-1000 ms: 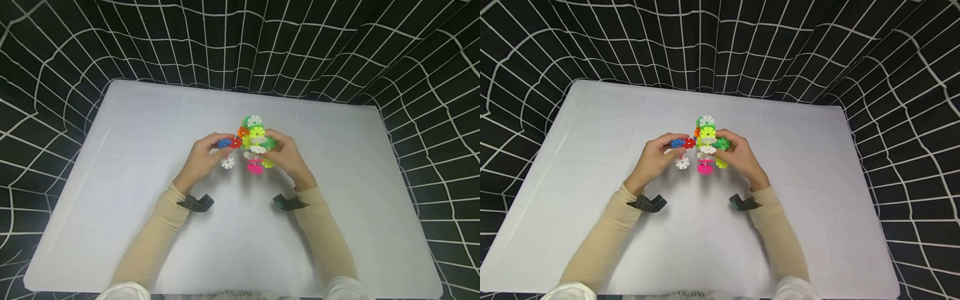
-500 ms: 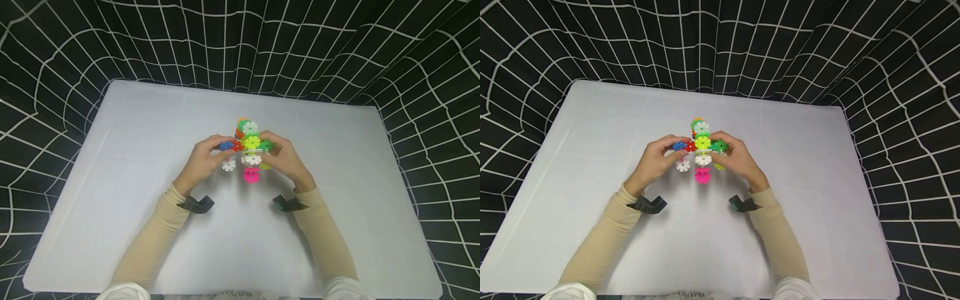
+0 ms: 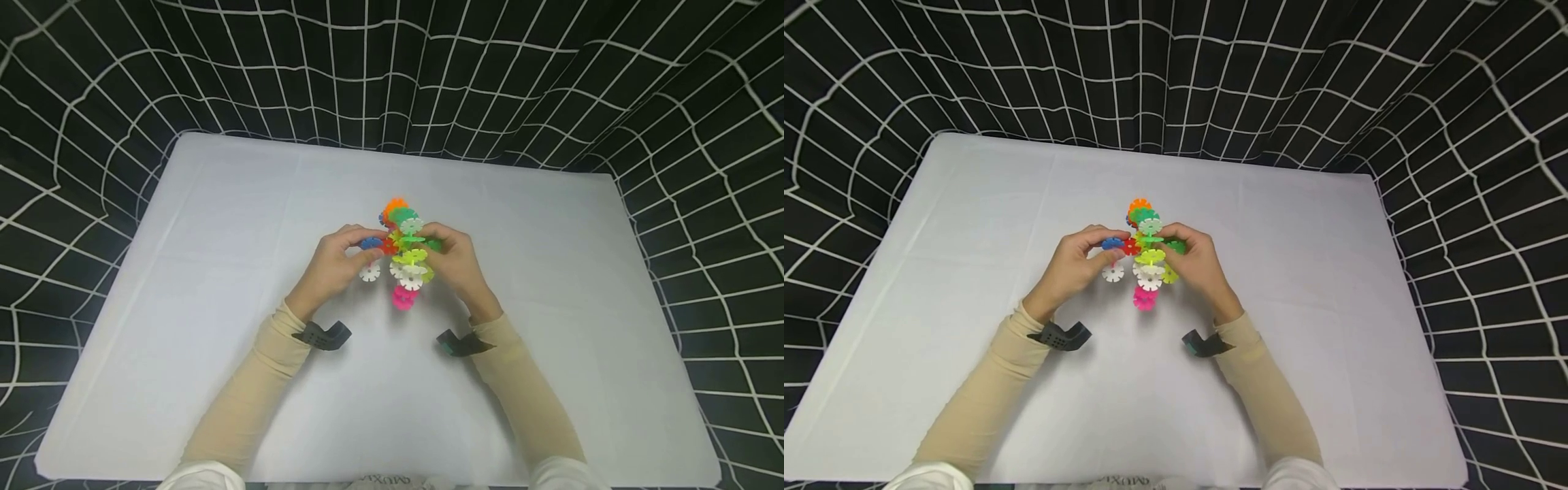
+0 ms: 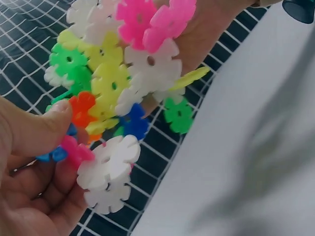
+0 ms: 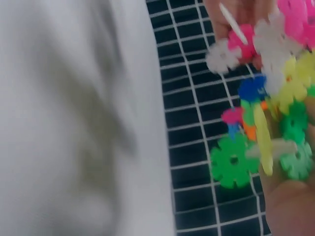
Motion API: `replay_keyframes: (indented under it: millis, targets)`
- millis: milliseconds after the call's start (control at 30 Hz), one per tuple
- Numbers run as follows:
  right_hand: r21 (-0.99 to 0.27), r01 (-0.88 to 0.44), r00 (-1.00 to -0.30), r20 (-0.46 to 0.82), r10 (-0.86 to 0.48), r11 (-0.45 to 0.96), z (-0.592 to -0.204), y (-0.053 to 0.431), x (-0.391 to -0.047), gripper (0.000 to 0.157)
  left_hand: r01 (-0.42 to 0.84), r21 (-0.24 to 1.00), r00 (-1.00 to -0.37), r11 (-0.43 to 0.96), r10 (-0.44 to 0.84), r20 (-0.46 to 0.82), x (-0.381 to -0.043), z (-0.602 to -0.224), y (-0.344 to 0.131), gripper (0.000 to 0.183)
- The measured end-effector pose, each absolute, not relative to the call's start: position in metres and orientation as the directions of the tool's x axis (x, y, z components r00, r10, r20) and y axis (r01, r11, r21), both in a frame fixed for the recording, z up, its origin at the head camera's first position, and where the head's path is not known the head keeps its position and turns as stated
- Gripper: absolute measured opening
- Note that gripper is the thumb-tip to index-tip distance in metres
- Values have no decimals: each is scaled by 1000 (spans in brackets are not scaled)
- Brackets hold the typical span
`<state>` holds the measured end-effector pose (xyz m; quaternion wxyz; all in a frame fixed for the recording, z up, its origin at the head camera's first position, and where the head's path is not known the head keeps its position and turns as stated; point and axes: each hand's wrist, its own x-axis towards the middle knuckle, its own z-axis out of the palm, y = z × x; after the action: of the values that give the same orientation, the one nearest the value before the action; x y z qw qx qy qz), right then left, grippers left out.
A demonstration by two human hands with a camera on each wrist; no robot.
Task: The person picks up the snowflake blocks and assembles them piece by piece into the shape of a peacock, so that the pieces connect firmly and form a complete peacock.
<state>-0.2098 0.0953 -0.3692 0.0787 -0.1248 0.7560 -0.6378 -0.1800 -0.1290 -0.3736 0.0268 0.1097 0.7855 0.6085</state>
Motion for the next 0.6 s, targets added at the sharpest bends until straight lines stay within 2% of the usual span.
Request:
replay_keyframes:
  millis: [167, 367, 500, 600]
  targets:
    - [-987, -107, -977, 82, -197, 121, -376, 91, -203, 17, 152, 953, -972, 262, 214, 96, -181, -379, -124, 34]
    - [-969, -134, -989, 116, -93, 207, -384, 84, -198, 15, 143, 941, -975, 308, 209, 80, -184, -384, -122, 36]
    - [-965, -99, -995, 103, 4, 242, -394, 77, -199, 18, 113, 930, -990, 351, 121, 74, -187, -388, -120, 46]
    - [-973, -59, -992, 82, 98, 223, -401, 75, -202, 18, 86, 947, -996, 310, 35, 79, -188, -390, -122, 49]
